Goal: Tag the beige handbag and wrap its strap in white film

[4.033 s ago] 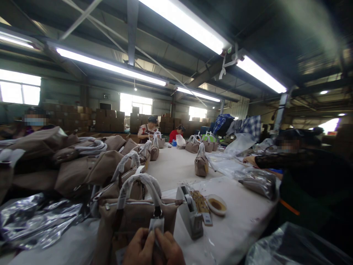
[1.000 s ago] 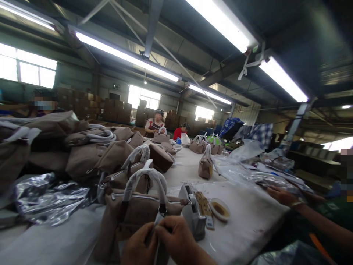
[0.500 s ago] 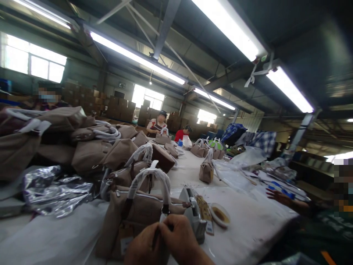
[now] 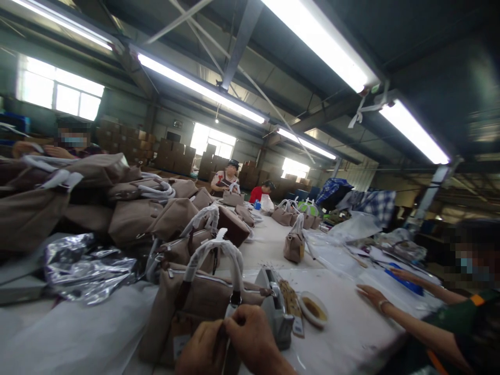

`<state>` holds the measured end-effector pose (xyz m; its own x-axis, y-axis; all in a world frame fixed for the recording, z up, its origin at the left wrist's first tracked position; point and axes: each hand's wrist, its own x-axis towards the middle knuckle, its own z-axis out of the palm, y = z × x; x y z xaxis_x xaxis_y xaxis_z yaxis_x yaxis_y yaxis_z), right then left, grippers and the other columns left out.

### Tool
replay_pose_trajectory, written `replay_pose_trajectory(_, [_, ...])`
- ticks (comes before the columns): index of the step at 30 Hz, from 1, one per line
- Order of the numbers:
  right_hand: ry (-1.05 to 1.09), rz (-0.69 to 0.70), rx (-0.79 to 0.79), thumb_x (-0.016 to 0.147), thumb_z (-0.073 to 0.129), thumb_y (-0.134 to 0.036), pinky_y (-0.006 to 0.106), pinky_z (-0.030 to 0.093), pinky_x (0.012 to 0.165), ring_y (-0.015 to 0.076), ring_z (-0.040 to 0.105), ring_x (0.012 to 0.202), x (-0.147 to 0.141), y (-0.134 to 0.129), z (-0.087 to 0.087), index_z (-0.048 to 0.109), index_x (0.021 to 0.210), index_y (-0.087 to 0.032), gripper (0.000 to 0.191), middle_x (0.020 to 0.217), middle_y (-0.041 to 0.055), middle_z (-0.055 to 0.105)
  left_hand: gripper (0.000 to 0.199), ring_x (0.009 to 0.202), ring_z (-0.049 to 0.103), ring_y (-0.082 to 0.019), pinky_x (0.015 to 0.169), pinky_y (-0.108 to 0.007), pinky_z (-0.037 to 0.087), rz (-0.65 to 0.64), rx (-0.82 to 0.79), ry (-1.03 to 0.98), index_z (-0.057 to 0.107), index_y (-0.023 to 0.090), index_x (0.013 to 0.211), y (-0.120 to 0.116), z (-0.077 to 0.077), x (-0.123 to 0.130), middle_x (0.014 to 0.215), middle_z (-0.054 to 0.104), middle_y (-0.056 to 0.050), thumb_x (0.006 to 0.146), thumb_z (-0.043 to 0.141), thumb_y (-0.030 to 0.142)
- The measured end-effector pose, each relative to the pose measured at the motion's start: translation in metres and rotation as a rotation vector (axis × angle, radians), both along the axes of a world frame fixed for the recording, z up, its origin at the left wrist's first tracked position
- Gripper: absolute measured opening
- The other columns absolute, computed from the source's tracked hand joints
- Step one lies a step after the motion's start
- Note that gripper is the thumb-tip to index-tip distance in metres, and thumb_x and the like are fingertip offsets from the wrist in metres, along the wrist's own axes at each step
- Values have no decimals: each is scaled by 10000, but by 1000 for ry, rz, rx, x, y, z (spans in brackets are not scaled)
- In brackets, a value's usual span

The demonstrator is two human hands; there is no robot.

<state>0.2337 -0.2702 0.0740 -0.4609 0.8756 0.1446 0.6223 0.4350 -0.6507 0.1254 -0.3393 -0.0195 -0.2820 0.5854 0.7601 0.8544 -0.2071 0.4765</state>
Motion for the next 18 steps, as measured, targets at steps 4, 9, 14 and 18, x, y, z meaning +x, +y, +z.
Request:
replay_pose_trajectory(4, [17, 38, -7, 726, 570, -209, 239, 387, 558, 167, 651, 628, 3, -3, 0, 755, 627, -154, 217, 614, 48, 721, 171, 714, 708, -156, 639, -224, 559, -4, -3, -13, 627, 253, 965, -2, 4, 0, 798, 702, -8, 959, 480, 338])
replay_pose_trajectory(9, [81, 165, 144, 786, 565, -168, 240, 417, 607, 159, 633, 655, 15, -8, 2, 743, 671, -162, 212, 658, 40, 713, 175, 716, 684, -152, 651, -226, 547, -32, -50, 27, 628, 239, 929, -2, 10, 2, 805, 676, -19, 964, 462, 281])
replay_pose_trajectory(14, [157, 261, 157, 823, 550, -165, 250, 465, 672, 168, 648, 705, 18, -7, 6, 766, 814, -175, 217, 732, 44, 720, 181, 681, 663, -161, 619, -243, 522, 16, -26, 93, 614, 227, 894, 0, 8, 6, 770, 650, -22, 963, 446, 239])
replay_pose_trajectory(18, [145, 264, 76, 771, 541, -129, 277, 497, 670, 173, 633, 664, 15, -2, 5, 613, 1295, -161, 529, 731, 24, 705, 170, 671, 674, -168, 601, -257, 516, 27, 13, 119, 607, 236, 919, 1, 7, 7, 762, 661, -13, 967, 444, 231])
